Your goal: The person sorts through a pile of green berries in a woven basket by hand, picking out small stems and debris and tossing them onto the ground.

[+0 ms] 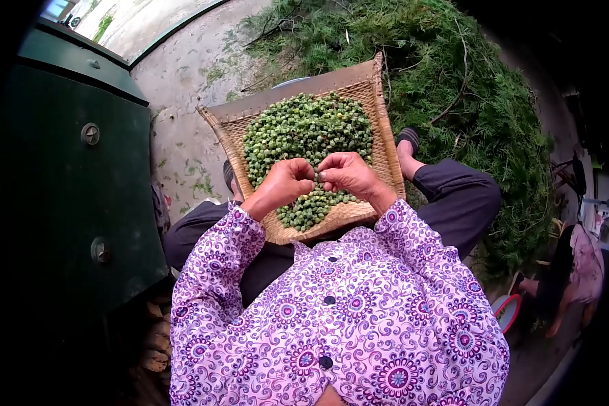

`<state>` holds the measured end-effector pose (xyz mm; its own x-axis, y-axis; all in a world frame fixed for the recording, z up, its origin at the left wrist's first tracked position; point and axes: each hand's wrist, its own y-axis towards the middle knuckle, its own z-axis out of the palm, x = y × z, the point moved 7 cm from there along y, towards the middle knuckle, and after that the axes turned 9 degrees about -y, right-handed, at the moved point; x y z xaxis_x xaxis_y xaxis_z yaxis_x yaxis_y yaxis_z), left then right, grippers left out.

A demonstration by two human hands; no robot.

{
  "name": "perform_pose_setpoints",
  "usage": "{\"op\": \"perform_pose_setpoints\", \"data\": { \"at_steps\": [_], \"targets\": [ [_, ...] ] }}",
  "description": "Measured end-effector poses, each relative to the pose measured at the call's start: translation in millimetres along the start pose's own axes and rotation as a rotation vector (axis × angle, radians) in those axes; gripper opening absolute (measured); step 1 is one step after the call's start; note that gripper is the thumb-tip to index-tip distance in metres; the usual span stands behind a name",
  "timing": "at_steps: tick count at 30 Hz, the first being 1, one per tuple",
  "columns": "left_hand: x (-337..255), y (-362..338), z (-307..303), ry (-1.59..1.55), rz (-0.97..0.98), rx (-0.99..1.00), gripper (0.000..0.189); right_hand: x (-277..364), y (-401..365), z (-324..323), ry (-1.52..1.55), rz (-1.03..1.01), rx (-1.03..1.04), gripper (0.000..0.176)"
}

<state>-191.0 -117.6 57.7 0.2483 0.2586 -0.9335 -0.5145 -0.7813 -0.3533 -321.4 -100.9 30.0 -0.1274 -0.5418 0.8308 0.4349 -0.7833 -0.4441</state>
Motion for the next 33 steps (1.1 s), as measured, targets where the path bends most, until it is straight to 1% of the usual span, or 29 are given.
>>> {"op": "perform_pose_setpoints", "data": {
  "at_steps": [1, 2, 3, 5, 6, 7, 9, 10, 11, 12, 13, 15, 16, 17, 19, 20, 21, 23, 24, 26, 27, 29, 30, 31, 33],
  "targets": [
    [-2, 0, 2, 0.043, -0.007, 0.043, 0.008, -2, 1, -10, -0.004, -0.004, -0.050, 0.009],
    [-5, -2, 3, 0.110, 0.008, 0.058, 0.008, -6, 0, -27, -0.045, 0.020, -0.144, 0.008],
    [-6, -3, 3, 0.111, 0.012, 0.058, 0.008, -19, 4, -50, -0.212, 0.014, -0.223, 0.011],
    [2, -8, 17, 0.320, -0.073, 0.277, 0.013, -33, 2, -67, -0.792, 0.132, -0.279, 0.016],
    [9, -11, 22, 0.396, -0.093, 0.341, 0.019, -42, 4, -68, -0.948, 0.090, -0.288, 0.020],
    [9, -17, 26, 0.473, -0.153, 0.409, 0.025, -46, 7, -63, -1.086, -0.002, -0.252, 0.021],
    [12, -18, 27, 0.545, -0.079, 0.418, 0.030, -59, 18, -50, -1.430, -0.169, -0.249, 0.020],
    [13, -18, 26, 0.547, -0.084, 0.417, 0.030, -65, 19, -48, -1.481, -0.116, -0.244, 0.019],
    [11, -14, 21, 0.560, -0.076, 0.352, 0.032, -72, 22, -44, -1.531, -0.064, -0.239, 0.018],
    [6, -12, 16, 0.570, -0.066, 0.289, 0.034, -72, 22, -39, -1.536, -0.048, -0.262, 0.015],
    [3, -10, 15, 0.570, -0.071, 0.289, 0.034, -75, 22, -40, -1.532, -0.049, -0.259, 0.015],
    [-6, -8, 10, 0.564, -0.077, 0.230, 0.034, -77, 20, -45, -1.492, -0.138, -0.313, 0.016],
    [-8, -7, 10, 0.555, -0.052, 0.229, 0.034, -80, 20, -53, -1.415, -0.113, -0.288, 0.015],
    [-8, -7, 9, 0.553, -0.050, 0.230, 0.034, -79, 17, -62, -1.418, -0.112, -0.290, 0.015],
    [-11, -5, 10, 0.500, 0.022, 0.222, 0.033, -75, 7, -79, -1.069, 0.069, -0.275, 0.010],
    [-11, -3, 9, 0.506, 0.039, 0.208, 0.032, -82, 0, -84, -0.732, 0.284, -0.227, 0.010],
    [-14, -3, 9, 0.508, 0.043, 0.212, 0.032, -76, -5, -84, -0.612, 0.293, -0.240, 0.009],
    [-19, -4, 4, 0.418, -0.049, 0.186, 0.030, -68, -11, -79, -0.475, 0.309, -0.184, 0.007],
    [-18, -3, 2, 0.359, -0.071, 0.165, 0.029, -67, -10, -78, -0.474, 0.306, -0.189, 0.007],
    [-15, 2, -2, 0.340, -0.042, 0.140, 0.029, -67, -5, -68, -0.696, 0.325, -0.123, 0.007],
    [-15, 3, -5, 0.317, -0.019, 0.110, 0.029, -69, 0, -62, -0.696, 0.325, -0.122, 0.007],
    [-17, 3, -8, 0.337, 0.003, 0.080, 0.029, -78, 15, -48, -1.177, 0.204, -0.074, 0.011],
    [-17, 2, -9, 0.335, 0.008, 0.083, 0.029, -81, 21, -44, -1.352, 0.042, -0.125, 0.016],
    [-18, 2, -9, 0.333, 0.012, 0.087, 0.029, -85, 24, -40, -1.462, 0.045, -0.174, 0.019],
    [-22, 1, -9, 0.351, 0.024, 0.085, 0.030, -90, 22, -41, -1.418, 0.149, -0.292, 0.016]
  ]
}}
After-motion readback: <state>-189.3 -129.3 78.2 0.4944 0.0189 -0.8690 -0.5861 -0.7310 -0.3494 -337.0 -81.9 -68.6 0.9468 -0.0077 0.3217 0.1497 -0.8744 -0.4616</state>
